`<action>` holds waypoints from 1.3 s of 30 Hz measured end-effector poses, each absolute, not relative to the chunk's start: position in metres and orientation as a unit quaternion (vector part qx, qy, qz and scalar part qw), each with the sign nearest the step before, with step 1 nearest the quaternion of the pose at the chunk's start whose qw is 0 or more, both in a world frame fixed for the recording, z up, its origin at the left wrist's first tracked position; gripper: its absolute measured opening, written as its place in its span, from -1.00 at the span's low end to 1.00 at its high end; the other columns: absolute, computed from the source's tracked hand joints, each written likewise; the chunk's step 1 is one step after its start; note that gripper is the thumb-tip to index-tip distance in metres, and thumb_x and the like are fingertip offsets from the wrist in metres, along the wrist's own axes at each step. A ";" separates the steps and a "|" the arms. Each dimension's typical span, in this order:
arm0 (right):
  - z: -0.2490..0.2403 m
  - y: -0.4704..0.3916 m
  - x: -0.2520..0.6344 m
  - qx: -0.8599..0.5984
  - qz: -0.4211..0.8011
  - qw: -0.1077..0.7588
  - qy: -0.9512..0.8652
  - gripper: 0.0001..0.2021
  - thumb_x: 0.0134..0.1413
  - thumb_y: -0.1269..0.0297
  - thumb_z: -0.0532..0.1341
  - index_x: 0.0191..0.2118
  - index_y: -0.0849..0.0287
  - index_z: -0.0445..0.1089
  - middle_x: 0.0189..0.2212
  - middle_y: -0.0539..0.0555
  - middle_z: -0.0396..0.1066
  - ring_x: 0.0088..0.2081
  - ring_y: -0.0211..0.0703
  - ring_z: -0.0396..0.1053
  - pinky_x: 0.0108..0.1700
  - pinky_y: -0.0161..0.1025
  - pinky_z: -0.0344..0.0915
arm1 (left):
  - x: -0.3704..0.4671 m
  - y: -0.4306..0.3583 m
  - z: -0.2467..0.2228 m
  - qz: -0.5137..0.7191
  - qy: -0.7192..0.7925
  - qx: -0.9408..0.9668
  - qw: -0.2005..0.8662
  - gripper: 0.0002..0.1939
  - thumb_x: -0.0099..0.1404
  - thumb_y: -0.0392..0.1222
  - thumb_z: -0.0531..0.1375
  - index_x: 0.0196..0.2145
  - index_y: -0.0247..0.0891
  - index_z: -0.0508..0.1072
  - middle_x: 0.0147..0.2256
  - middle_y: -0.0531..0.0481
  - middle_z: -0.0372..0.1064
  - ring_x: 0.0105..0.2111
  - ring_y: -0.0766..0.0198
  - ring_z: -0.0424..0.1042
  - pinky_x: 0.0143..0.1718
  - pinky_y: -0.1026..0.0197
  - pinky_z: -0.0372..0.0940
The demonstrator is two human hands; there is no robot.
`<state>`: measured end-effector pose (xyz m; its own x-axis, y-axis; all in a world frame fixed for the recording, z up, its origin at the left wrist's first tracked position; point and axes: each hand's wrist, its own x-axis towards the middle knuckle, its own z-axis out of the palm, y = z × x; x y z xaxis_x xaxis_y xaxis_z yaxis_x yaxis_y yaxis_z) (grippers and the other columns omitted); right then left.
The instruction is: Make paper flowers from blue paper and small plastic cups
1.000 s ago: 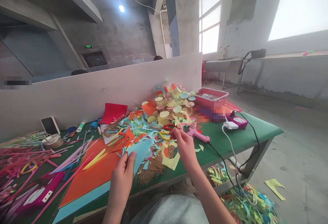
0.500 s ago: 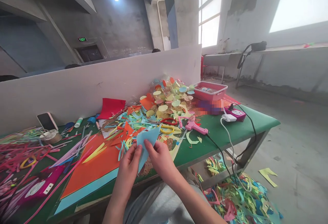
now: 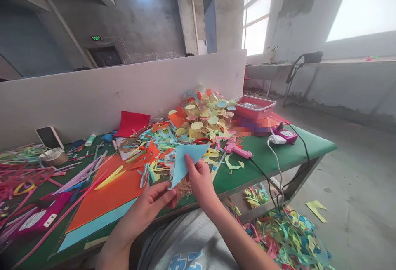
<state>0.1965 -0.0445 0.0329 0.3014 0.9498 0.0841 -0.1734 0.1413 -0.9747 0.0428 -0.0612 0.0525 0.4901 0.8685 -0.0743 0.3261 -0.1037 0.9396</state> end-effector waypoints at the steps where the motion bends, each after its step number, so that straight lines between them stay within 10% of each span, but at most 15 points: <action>1: 0.033 -0.045 0.196 -0.491 0.436 0.639 -0.400 -0.43 -0.10 -0.31 0.16 -0.69 0.09 0.03 -0.73 -0.11 0.03 -0.63 -0.33 0.00 -0.58 -0.33 0.00 | 0.042 -0.062 0.052 0.263 0.429 0.701 0.506 -0.64 0.31 0.11 0.11 -0.42 -0.23 0.43 -0.48 0.06 0.34 -0.39 0.27 0.33 -0.26 0.27 0.25; 20: 0.037 -0.042 0.232 -0.538 0.333 0.656 -0.411 -0.39 -0.15 -0.38 0.19 -0.70 0.11 0.15 -0.74 -0.03 0.17 -0.64 -0.26 0.13 -0.59 -0.30 0.10 | 0.010 -0.059 0.035 0.222 0.465 0.753 0.409 -0.56 0.32 0.19 0.02 -0.20 -0.07 0.59 -0.40 0.00 0.51 -0.34 0.16 0.48 -0.25 0.22 0.35; 26: 0.043 -0.060 0.213 -0.551 0.276 0.636 -0.464 -0.44 0.00 -0.27 0.12 -0.68 0.09 0.03 -0.72 -0.07 0.04 -0.63 -0.29 0.01 -0.61 -0.30 -0.01 | 0.016 -0.052 0.031 0.331 0.570 0.700 0.274 -0.37 0.20 0.24 0.12 0.16 -0.06 0.36 -0.05 -0.14 0.43 -0.12 0.02 0.42 -0.19 0.10 0.36; 33: 0.049 -0.078 0.186 -0.471 0.362 0.624 -0.508 -0.55 0.14 -0.01 0.08 -0.62 0.09 -0.07 -0.70 -0.13 -0.08 -0.64 -0.36 -0.11 -0.66 -0.37 -0.08 | 0.051 -0.074 0.060 0.219 0.423 0.718 0.507 -0.55 0.25 0.21 0.10 -0.27 -0.22 0.53 -0.30 -0.04 0.48 -0.24 0.08 0.42 -0.20 0.19 0.32; 39: 0.049 -0.076 0.188 -0.441 0.411 0.644 -0.471 -0.52 0.09 -0.11 0.12 -0.63 0.11 0.04 -0.72 -0.11 0.03 -0.66 -0.35 0.02 -0.66 -0.37 0.04 | 0.045 -0.068 0.055 0.268 0.401 0.715 0.506 -0.57 0.26 0.22 0.10 -0.32 -0.24 0.46 -0.37 0.01 0.38 -0.32 0.20 0.33 -0.27 0.25 0.26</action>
<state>0.1883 -0.0761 0.0489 0.2183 0.9449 0.2438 -0.1139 0.2728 -0.9553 0.0449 -0.0682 0.0545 0.5343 0.8450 -0.0230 0.3017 -0.1652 0.9390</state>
